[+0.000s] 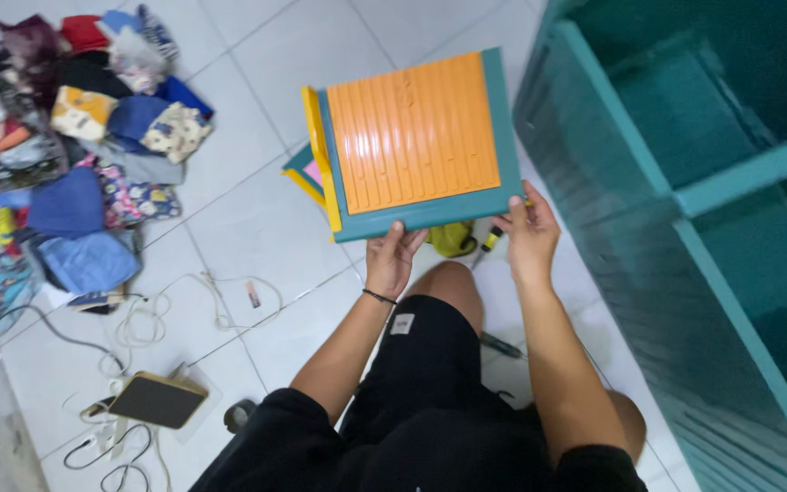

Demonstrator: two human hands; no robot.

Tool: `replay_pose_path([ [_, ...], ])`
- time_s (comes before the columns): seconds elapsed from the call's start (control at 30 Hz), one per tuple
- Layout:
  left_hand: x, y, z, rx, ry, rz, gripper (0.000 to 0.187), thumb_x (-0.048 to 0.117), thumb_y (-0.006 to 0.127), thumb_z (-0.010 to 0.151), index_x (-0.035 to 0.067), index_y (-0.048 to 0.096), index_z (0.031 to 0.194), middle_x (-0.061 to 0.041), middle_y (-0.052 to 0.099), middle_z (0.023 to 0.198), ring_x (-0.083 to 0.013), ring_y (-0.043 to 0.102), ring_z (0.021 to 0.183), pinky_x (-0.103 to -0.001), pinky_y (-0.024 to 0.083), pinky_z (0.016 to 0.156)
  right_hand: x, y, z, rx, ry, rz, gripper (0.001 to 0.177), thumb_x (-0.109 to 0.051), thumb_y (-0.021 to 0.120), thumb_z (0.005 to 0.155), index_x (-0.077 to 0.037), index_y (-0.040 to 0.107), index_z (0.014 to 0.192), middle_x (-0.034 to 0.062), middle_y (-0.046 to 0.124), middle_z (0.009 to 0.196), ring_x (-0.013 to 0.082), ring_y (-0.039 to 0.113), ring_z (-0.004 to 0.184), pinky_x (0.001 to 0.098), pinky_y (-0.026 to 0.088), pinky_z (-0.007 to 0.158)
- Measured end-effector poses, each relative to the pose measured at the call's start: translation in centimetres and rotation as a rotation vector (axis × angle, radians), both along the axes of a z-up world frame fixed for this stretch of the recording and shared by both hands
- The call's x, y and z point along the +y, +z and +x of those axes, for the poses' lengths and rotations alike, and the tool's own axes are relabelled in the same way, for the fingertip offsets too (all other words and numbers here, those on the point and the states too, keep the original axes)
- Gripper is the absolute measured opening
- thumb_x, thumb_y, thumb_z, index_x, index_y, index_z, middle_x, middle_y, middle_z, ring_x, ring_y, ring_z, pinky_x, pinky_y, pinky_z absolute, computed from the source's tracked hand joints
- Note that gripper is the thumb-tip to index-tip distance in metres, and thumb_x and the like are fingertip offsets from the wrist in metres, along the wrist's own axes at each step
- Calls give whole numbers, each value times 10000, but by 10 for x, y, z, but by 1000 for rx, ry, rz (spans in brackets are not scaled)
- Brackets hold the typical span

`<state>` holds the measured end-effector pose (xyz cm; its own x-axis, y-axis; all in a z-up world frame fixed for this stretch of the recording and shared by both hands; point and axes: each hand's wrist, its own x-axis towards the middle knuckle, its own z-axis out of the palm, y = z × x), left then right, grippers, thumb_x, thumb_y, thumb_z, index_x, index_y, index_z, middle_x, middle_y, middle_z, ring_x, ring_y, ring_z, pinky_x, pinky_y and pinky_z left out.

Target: The person kneels on the floor and uses a screwdriver to pry open and remove the colored drawer fronts from a green plastic storage unit. They stack the removed fronts and wipe them with a cloth.

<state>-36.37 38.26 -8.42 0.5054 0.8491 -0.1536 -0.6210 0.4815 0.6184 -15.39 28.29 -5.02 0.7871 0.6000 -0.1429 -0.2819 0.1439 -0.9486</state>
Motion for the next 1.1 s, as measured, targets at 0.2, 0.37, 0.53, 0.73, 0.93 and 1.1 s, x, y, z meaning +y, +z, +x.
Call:
replay_pose_path([
  [0.2,37,-44,-27,136,198,-120,288,138,650,1026,38,582,1287,-124,679,1262,-306,679,1165,-525,523,1071,105,-82,-7,126,174,-160,352,-156,613,1043,-31,637,1371,83,711,1056,144,653,798,310,600,719],
  [0.37,49,-58,-51,88,272,-158,380,222,624,949,137,561,1314,-31,673,1276,-218,659,1175,-468,559,1001,157,-123,15,285,226,-231,309,-184,627,1030,-95,689,1319,51,707,1021,153,626,740,305,551,656],
  [0.53,74,-76,-90,532,363,-53,384,290,649,1033,-4,659,1279,-109,659,1165,-197,643,1077,-422,584,967,183,-136,36,322,277,-219,293,-172,628,1013,-119,690,1294,28,702,1025,154,609,725,300,553,658],
  [0.73,82,-88,-96,786,294,-60,484,296,677,958,-5,636,1334,-53,707,1190,-128,673,1039,-334,586,916,215,-141,35,149,341,-350,296,-199,652,1015,-114,708,1293,46,668,975,145,575,730,307,584,657],
  [0.93,70,-91,-87,947,350,-82,584,280,760,906,-34,601,1372,-117,716,1118,-152,682,942,-338,601,838,225,-147,34,-56,339,-457,307,-169,668,985,-124,724,1284,48,703,1044,147,632,785,302,584,669],
  [1.1,73,-95,-84,1040,308,-98,629,309,770,900,-20,603,1410,-172,744,1093,-172,654,849,-318,562,777,228,-150,28,-65,339,-451,357,-158,671,968,-129,676,1324,94,723,1102,158,676,843,319,590,654],
])
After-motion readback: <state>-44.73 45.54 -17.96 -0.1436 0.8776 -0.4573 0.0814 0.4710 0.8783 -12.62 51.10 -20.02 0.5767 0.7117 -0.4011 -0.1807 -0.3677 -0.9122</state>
